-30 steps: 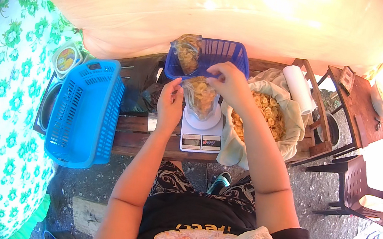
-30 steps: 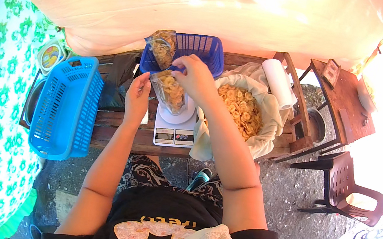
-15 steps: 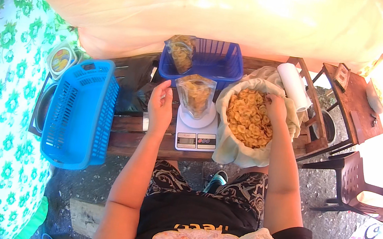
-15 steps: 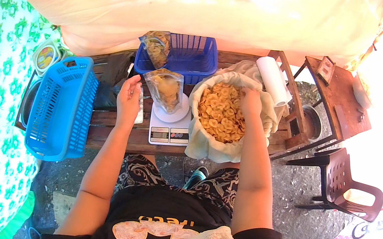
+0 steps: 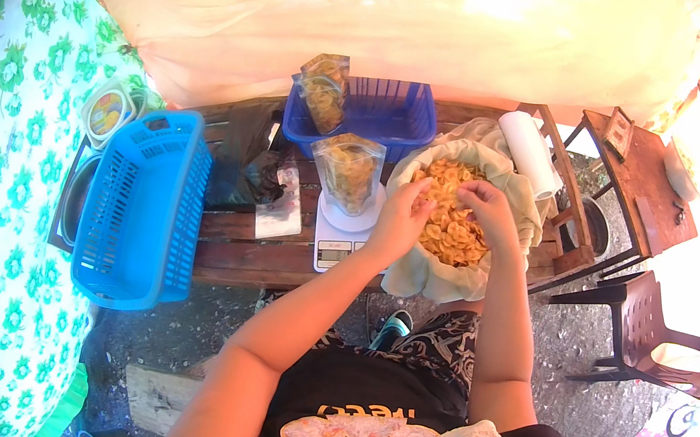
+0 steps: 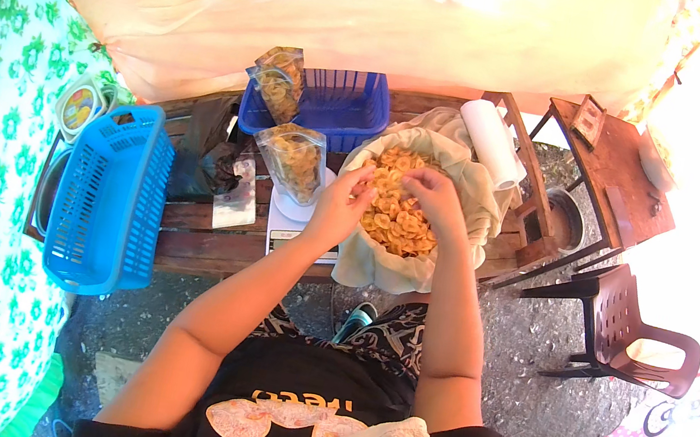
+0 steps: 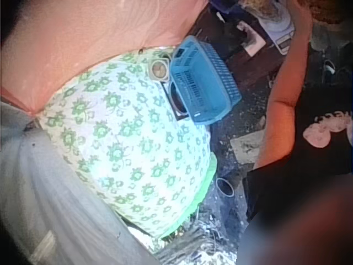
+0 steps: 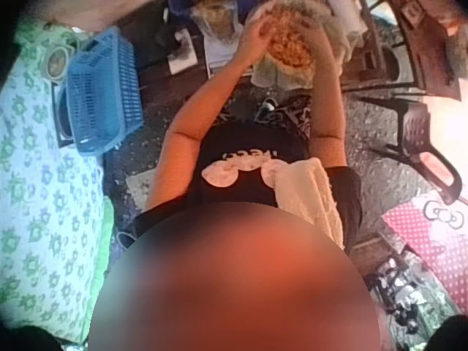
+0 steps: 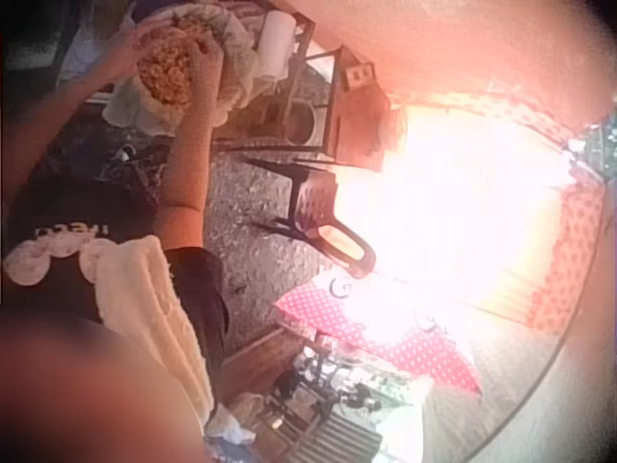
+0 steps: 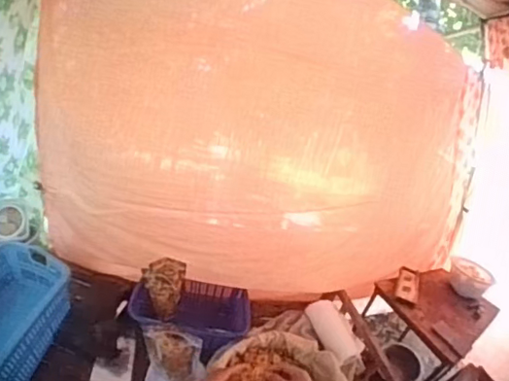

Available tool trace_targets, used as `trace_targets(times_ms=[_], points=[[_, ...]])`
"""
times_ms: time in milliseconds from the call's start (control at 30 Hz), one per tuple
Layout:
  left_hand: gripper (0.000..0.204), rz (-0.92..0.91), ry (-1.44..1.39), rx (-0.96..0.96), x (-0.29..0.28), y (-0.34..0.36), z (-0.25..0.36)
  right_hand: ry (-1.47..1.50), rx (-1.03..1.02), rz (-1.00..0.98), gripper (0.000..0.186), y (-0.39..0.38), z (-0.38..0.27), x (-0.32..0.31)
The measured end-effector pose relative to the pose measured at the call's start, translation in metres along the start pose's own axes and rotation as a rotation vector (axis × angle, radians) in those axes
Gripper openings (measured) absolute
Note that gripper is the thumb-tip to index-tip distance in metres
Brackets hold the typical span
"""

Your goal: The person scoops dried food items from a cloth-lined container into a clear plastic bag placed on a digital scale. They adjust the contents to reach a target weight, then place the filled bag into a blue basket. The person repeats this process with a second bag.

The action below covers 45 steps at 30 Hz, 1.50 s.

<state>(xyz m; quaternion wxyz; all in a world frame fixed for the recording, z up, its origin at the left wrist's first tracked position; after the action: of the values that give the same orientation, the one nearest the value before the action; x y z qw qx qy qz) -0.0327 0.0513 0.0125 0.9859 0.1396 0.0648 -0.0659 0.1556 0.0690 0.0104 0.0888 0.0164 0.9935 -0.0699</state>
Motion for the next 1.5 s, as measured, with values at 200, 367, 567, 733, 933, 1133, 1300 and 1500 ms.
trace_targets(times_ms=[200,367,567,733,933,1133,1300,1500], points=[[0.028,-0.102,-0.173,-0.221,0.020,0.013,-0.029,-0.073,-0.016,0.022,0.018,-0.018,0.000,0.012],[0.024,0.065,0.221,0.240,0.013,0.003,-0.006,0.311,0.196,-0.049,0.016,-0.019,0.021,0.030],[0.026,0.037,0.228,0.277,0.017,0.000,-0.006,0.353,0.189,-0.050,0.015,-0.016,0.025,0.031],[0.027,0.011,0.203,0.296,0.022,-0.003,-0.011,0.272,0.169,0.008,0.015,-0.016,0.025,0.029],[0.025,0.032,0.002,0.098,0.023,0.001,-0.032,0.033,0.087,0.107,0.022,-0.012,0.031,0.019],[0.015,0.041,-0.038,-0.103,0.000,0.004,-0.015,-0.374,-0.066,0.220,0.023,-0.011,0.026,-0.009],[0.010,0.188,0.372,0.554,-0.045,-0.005,0.068,-0.180,-0.098,0.182,0.020,-0.008,-0.008,0.008],[0.008,0.372,0.638,0.471,-0.133,0.033,0.081,-0.235,-0.621,0.102,0.018,-0.009,-0.107,0.083]])
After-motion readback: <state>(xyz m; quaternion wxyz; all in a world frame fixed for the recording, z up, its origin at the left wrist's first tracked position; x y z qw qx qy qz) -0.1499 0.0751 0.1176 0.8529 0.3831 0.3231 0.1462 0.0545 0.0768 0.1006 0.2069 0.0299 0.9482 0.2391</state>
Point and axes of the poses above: each hand's wrist, its own y-axis towards the middle knuckle, its own x-axis out of the palm, z = x × y, the point moved 5 cm from there along y, towards the middle knuckle, and after that the axes turned 1 degree about -x, right-handed, at the moved point
